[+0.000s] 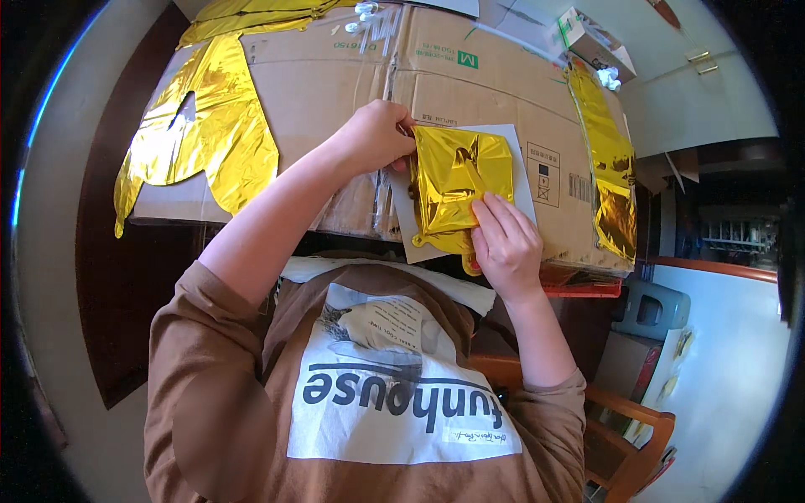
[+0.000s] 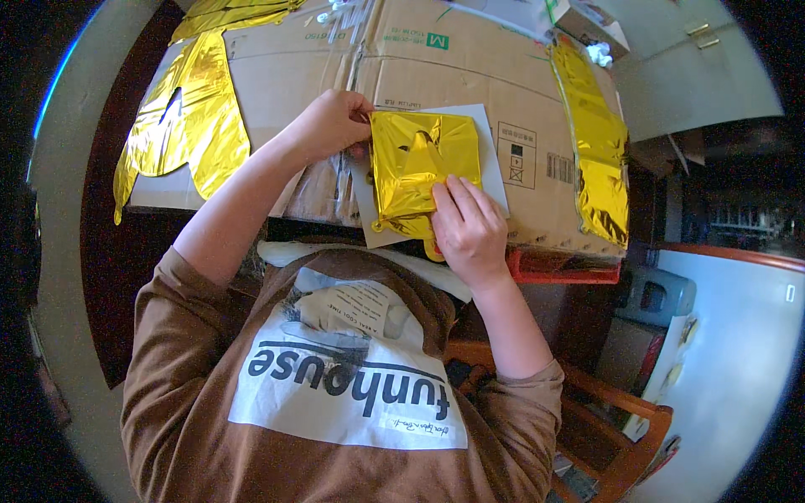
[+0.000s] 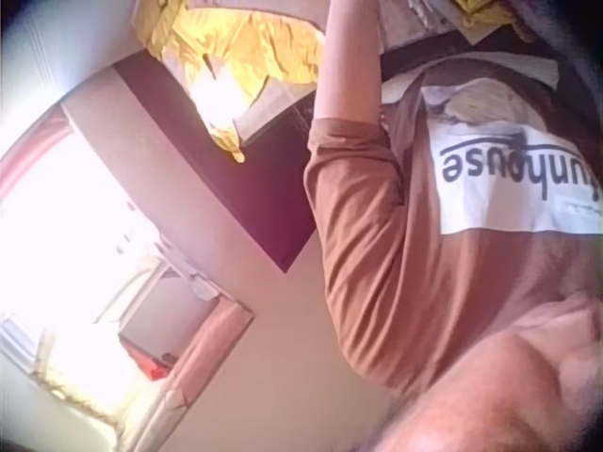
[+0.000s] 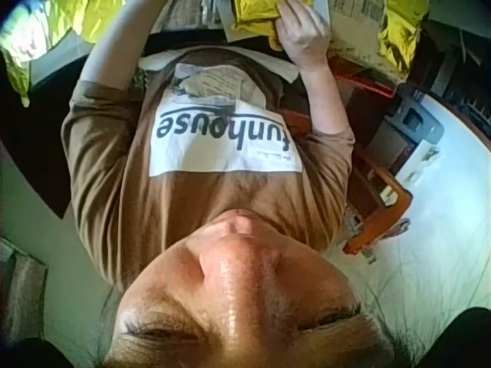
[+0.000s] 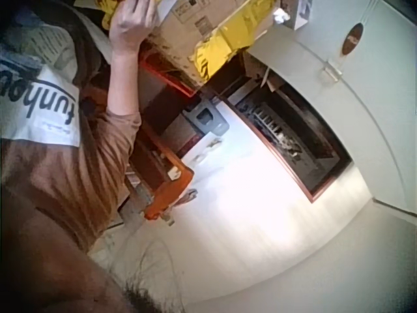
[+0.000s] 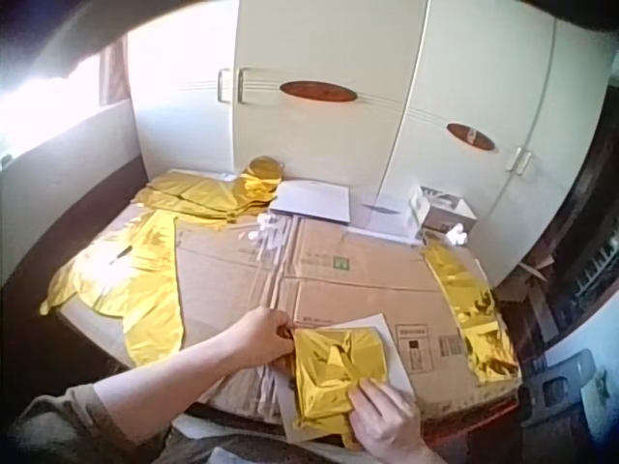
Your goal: Folding and flattening gold foil balloons onto cardboard inserts for packaging.
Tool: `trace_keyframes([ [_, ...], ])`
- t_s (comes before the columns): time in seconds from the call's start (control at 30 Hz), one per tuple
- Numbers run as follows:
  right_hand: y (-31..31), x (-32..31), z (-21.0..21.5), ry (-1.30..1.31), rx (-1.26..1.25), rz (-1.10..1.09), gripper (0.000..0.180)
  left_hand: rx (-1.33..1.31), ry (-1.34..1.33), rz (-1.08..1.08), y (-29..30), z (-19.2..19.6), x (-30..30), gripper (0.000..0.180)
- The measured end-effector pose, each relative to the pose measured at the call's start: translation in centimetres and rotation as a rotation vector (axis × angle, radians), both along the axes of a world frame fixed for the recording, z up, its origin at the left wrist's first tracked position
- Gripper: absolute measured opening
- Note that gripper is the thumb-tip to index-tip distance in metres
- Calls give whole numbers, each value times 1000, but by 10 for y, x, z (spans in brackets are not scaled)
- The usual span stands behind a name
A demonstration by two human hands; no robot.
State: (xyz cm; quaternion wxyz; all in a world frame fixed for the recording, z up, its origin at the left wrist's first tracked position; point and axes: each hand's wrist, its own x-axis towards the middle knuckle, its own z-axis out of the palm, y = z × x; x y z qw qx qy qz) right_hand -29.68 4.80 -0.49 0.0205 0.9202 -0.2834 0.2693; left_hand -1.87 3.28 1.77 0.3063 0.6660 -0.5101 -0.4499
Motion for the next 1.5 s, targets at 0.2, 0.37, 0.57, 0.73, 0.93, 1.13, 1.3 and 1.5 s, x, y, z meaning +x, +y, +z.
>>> trace_keyframes([
  [0.2,2,1,1,9,-7,-6,31,51,1,30,2,5,0,21],
  [0.37,2,0,-1,15,-12,2,33,55,-21,50,1,0,1,24],
  [0.57,9,3,5,53,32,-1,44,53,-31,64,1,2,0,25],
  [0.73,14,6,10,149,61,9,49,54,-36,69,2,1,0,23],
  [0.93,15,7,12,219,66,12,46,26,-66,30,2,0,3,21],
  [1.13,14,7,11,209,93,23,44,20,-106,-50,1,5,10,20],
  [1.3,8,6,16,141,133,39,42,69,-29,-106,-2,8,18,21],
  [1.5,-40,22,15,-52,172,24,48,103,-43,-97,-3,10,18,21],
])
